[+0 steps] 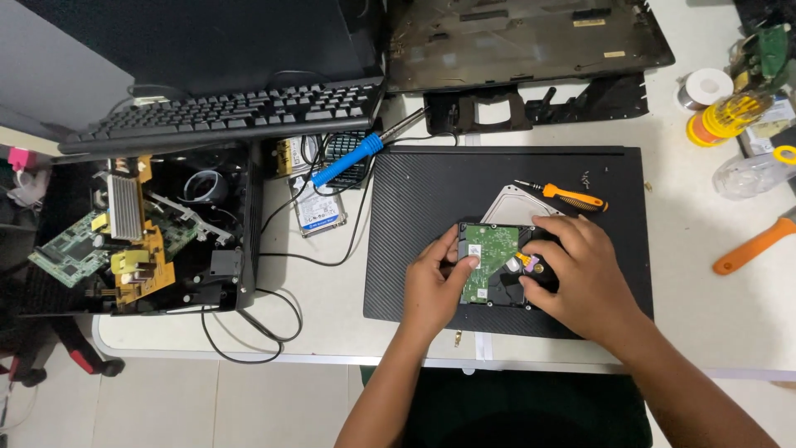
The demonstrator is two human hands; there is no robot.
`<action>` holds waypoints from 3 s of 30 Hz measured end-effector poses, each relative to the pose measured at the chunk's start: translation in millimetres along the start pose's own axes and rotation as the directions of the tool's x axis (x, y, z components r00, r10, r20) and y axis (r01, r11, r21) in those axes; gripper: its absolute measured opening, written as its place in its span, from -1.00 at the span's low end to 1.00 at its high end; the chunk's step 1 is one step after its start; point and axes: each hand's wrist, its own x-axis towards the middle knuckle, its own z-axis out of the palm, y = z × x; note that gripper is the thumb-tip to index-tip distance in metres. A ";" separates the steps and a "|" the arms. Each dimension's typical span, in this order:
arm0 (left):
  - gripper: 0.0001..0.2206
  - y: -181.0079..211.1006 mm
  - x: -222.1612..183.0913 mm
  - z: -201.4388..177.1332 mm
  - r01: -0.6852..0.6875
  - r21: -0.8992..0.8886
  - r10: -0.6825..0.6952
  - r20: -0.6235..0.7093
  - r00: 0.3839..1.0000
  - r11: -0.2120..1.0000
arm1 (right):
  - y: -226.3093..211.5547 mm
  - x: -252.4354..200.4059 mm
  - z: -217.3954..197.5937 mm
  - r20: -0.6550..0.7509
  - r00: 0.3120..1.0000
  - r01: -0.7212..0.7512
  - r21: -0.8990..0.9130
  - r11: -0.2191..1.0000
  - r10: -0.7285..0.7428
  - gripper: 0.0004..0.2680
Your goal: The person is disassembling a hard drive by removing the top cover and then unscrewing the PCB from the main chassis for cleaning or repair.
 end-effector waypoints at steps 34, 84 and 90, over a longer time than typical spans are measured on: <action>-0.50 66.2 45.4 -4.3 -0.378 0.656 0.295 0.239 0.925 0.653 | 111.6 1.0 10.9 -0.123 0.991 -0.090 -0.371 0.924 0.048 -0.79; -0.51 24.1 101.3 -16.6 -0.027 -0.098 0.085 0.656 0.750 0.995 | 45.4 37.3 16.5 -0.013 0.930 -0.151 0.898 0.414 0.367 -0.75; -0.39 30.3 99.6 -19.0 -0.377 0.085 0.195 0.741 0.643 0.922 | 43.5 37.2 16.8 -0.065 0.954 -0.092 0.865 0.492 0.292 -0.71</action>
